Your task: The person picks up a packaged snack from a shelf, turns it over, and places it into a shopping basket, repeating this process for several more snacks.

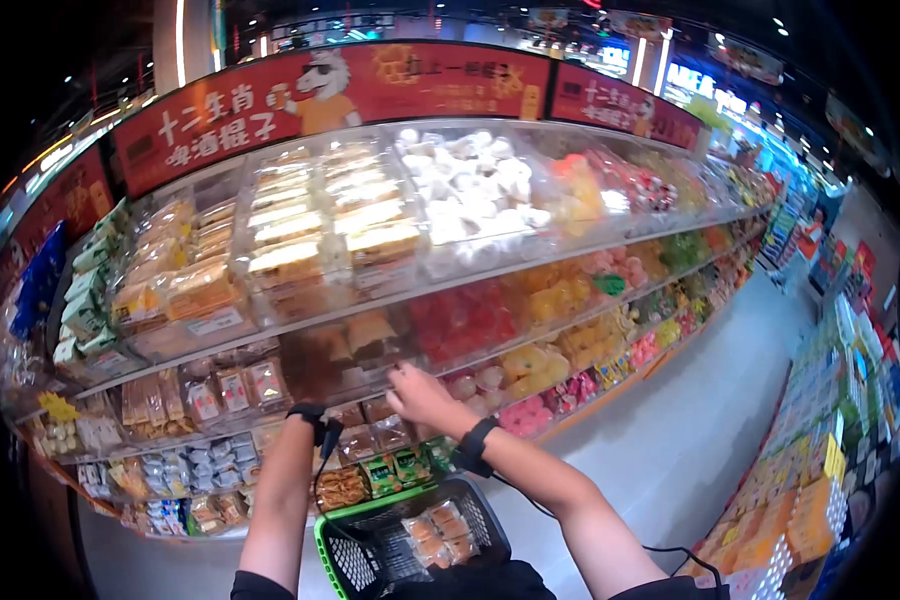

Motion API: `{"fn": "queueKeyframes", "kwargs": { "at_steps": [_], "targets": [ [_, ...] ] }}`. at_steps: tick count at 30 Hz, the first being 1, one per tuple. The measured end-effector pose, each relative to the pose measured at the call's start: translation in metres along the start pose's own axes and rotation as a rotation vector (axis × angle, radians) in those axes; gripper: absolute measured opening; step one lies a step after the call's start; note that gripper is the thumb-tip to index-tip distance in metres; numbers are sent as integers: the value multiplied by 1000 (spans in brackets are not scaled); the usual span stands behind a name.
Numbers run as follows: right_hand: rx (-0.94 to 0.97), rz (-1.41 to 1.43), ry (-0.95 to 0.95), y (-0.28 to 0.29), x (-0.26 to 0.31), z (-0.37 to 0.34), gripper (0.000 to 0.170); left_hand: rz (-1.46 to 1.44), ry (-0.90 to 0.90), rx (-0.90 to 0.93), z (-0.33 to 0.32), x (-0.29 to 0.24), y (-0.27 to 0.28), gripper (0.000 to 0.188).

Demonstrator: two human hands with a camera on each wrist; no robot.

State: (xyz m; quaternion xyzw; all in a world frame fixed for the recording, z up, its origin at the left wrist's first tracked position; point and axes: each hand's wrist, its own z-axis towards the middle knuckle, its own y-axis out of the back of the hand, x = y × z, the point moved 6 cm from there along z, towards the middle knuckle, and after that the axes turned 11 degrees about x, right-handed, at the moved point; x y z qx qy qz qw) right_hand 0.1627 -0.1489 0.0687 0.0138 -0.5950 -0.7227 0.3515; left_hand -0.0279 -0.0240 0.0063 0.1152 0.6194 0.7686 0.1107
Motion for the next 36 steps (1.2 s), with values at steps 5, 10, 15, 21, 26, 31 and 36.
{"fn": "queueKeyframes", "kwargs": {
  "at_steps": [5, 10, 15, 21, 26, 31, 36],
  "targets": [
    [11, 78, 15, -43, -17, 29, 34, -5, 30, 4, 22, 15, -36, 73],
    [-15, -378, 115, -54, -6, 24, 58, -11, -11, 61, 23, 15, -12, 77],
    [430, 24, -117, -79, -26, 29, 55, -96, -171, -119, 5, -6, 15, 78],
    [392, -280, -147, -57, -16, 31, 84, -100, -477, -123, 10, 7, -20, 73],
    [376, -279, -148, -78, -25, 29, 86, -107, -531, -48, -3, -27, 17, 60],
    [997, 235, -342, -84, -39, 17, 87, -322, -277, 117, -18, -33, 54, 52],
    [356, -36, -45, -95, -43, 53, 93, -451, -13, 224, -33, -15, 76, 52]
  ]
}}
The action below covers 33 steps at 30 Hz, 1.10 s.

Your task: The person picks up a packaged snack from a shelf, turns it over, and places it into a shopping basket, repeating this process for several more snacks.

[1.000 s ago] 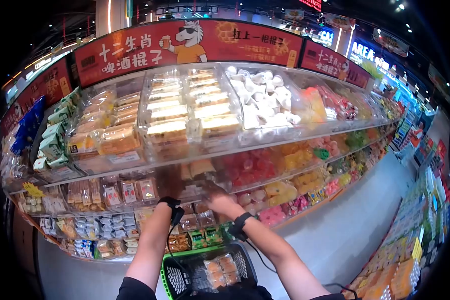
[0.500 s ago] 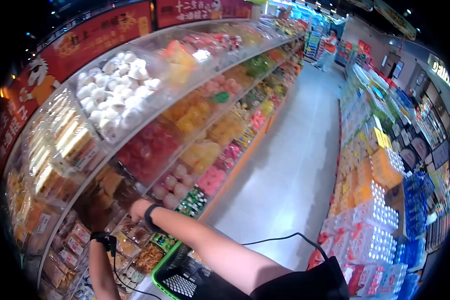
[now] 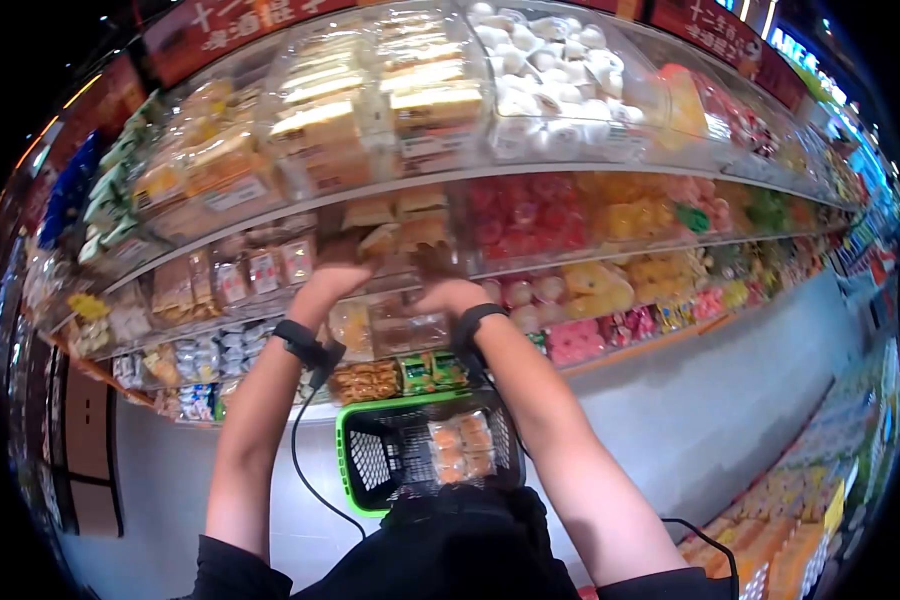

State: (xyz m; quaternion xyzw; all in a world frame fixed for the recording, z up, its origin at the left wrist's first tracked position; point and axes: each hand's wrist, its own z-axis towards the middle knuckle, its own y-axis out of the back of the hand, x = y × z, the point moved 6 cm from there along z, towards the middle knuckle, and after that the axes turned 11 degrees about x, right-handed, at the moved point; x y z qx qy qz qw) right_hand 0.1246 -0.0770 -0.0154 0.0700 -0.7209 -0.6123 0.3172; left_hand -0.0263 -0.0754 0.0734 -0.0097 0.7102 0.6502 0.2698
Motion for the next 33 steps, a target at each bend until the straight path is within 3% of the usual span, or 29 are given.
{"fn": "queueKeyframes", "kwargs": {
  "at_steps": [2, 3, 4, 5, 7, 8, 9, 10, 12, 13, 16, 17, 19, 23, 27, 28, 30, 31, 33],
  "targets": [
    [80, 193, -34, 10, 1, -8, 93, -181, -220, -171, -26, -6, 6, 49],
    [207, 331, 16, 11, 1, -4, 98, -216, -93, -110, -44, -21, 13, 51],
    [82, 405, 56, 22, 0, -8, 100, -216, -30, -5, -52, -27, 13, 52],
    [-39, 477, 104, 31, 1, -12, 102, -324, -76, -23, -59, -27, 9, 50],
    [-111, 751, 242, 72, 44, -60, 106, -653, -103, 44, -80, -24, -2, 43],
    [-236, 604, 327, 64, 44, -68, 98, -876, -92, 125, -90, -25, -11, 39],
    [-89, 769, 410, 54, 58, -81, 91, -1059, 48, 230, -104, -31, -21, 37],
    [67, 941, 480, 45, 72, -97, 83, -1071, 33, 368, -105, -16, -47, 38],
    [163, 948, 129, 8, 61, -124, 69, -1200, 108, 583, -127, -13, -77, 36],
    [112, 870, 46, -12, 52, -135, 64, -1200, 153, 516, -137, -10, -94, 36],
    [159, 1342, -284, -83, 30, -175, 62, -1100, 193, 400, -149, -10, -151, 34],
    [161, 1311, -258, -108, 23, -182, 59, -1038, 175, 402, -159, -14, -175, 33],
    [212, 1361, -383, -147, 14, -201, 56, -1020, 79, 354, -168, -17, -219, 33],
    [242, 1456, -661, -217, -8, -238, 50, -1165, 404, 392, -193, 0, -309, 33],
    [187, 1865, -696, -307, -17, -284, 36, -1262, 665, 349, -229, 21, -395, 36],
    [101, 1952, -572, -299, -12, -288, 39, -1286, 738, 327, -236, 25, -420, 41],
    [192, 1965, -770, -393, -29, -307, 45, -1322, 831, 330, -249, 39, -477, 43],
    [-204, 2019, -910, -380, -27, -304, 28, -1271, 849, 334, -249, 44, -499, 44],
    [-140, 1867, -938, -456, -43, -306, 27, -1237, 875, 316, -257, 66, -547, 44]
  ]
}}
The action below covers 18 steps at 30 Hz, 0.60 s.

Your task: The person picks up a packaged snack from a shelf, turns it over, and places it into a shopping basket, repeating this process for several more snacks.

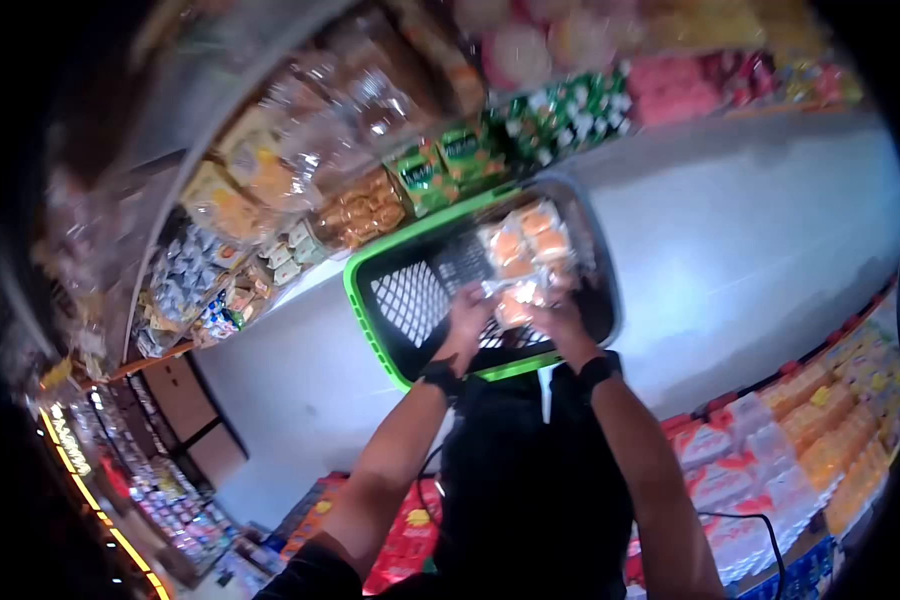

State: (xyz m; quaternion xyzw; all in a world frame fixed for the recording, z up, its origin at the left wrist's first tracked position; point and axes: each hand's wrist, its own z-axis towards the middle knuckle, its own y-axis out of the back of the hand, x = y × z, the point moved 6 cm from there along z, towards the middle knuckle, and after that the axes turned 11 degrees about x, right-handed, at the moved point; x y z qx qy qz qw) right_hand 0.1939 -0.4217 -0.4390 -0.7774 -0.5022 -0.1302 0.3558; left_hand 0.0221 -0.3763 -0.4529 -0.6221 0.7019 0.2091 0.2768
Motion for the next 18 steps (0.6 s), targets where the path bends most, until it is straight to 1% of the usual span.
{"fn": "queueKeyframes", "kwargs": {
  "at_steps": [1, 2, 3, 4, 5, 6, 7, 8, 9, 11, 12, 14, 15, 16, 17, 18],
  "targets": [
    [-61, -111, -6, 14, -13, 23, 28, -54, -15, 62, 30, 30, 5, 44],
    [-102, -362, 153, 37, -42, 64, 30, 57, 46, 88, 61, 57, 12, 42],
    [-80, -463, 163, 49, -58, 91, 32, 188, 49, 67, 73, 54, 7, 40],
    [-61, -562, 176, 62, -73, 118, 34, 195, -2, 119, 109, 90, 18, 36],
    [13, -490, 24, 73, -100, 150, 37, 99, 18, 214, 130, 73, 3, 38],
    [-96, -479, -10, 79, -119, 183, 36, 34, -92, 133, 162, 100, 16, 41],
    [-201, -480, -26, 89, -133, 216, 36, -57, -124, 90, 184, 109, 20, 48],
    [-141, -605, 85, 92, -133, 243, 35, -105, -141, -17, 191, 94, 14, 45],
    [-80, -729, 190, 93, -132, 258, 37, -26, -152, -23, 215, 104, 26, 45],
    [-214, -575, 205, 89, -136, 277, 39, -43, -222, -30, 224, 96, 21, 46],
    [-288, -499, 216, 91, -139, 278, 41, -8, -185, 23, 228, 100, 22, 46],
    [-198, -633, 365, 77, -126, 255, 43, 54, -133, 129, 225, 92, 21, 46],
    [-156, -593, 424, 68, -109, 237, 44, 64, -145, 197, 210, 77, 12, 54],
    [-112, -552, 481, 58, -92, 219, 45, 121, -181, 174, 197, 64, 11, 57],
    [-66, -407, 511, 46, -74, 194, 45, 172, -231, 153, 185, 55, 10, 61],
    [-239, -684, 242, 47, -88, 195, 43, 178, -160, 115, 168, 42, 7, 64]
  ]
}}
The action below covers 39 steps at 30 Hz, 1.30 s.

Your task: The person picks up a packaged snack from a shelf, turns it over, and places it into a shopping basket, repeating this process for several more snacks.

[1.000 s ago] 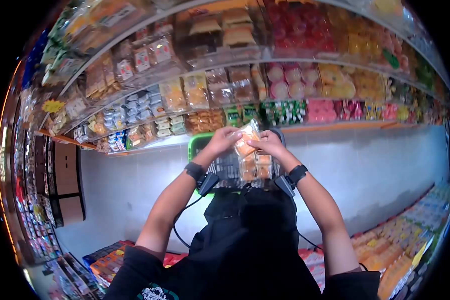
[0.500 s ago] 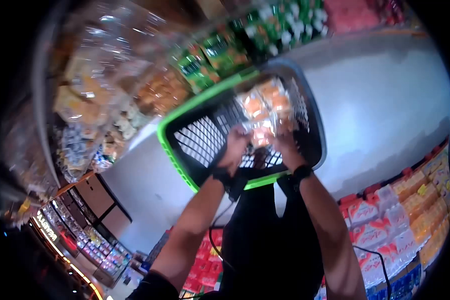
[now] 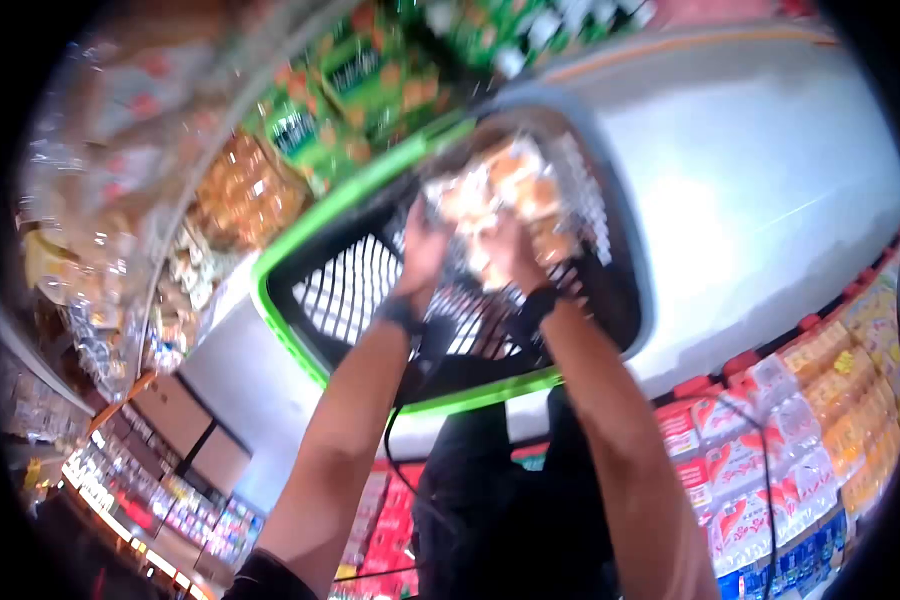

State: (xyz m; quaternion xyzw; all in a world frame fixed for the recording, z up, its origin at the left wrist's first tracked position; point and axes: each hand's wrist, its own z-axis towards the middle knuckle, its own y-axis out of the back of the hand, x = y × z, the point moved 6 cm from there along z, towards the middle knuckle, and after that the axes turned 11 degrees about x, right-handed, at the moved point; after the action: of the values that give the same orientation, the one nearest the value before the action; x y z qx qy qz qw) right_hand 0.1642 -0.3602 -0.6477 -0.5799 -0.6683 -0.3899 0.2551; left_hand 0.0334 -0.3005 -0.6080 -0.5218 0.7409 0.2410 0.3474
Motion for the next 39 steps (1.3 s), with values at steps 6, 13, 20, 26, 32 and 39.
{"fn": "queueKeyframes", "kwargs": {
  "at_steps": [6, 13, 20, 26, 32, 39],
  "targets": [
    [-38, -278, 345, 39, 109, -114, 11, 92, -31, -71, -110, -85, -7, 41],
    [305, -321, 8, 89, 293, -191, 31, 767, -944, -119, -234, -388, -28, 17],
    [-4, -477, 480, 108, 428, -178, 16, 933, -1335, -537, -262, -608, 26, 27],
    [-282, -338, 1162, 162, 602, -233, 10, 1437, -997, -736, -231, -607, 44, 35],
    [-353, -787, 1008, 174, 680, -174, 17, 1258, -665, -461, -222, -613, 42, 42],
    [-279, -1193, 560, 159, 740, -147, 44, 1265, -696, -568, -217, -614, 48, 54]
  ]
}}
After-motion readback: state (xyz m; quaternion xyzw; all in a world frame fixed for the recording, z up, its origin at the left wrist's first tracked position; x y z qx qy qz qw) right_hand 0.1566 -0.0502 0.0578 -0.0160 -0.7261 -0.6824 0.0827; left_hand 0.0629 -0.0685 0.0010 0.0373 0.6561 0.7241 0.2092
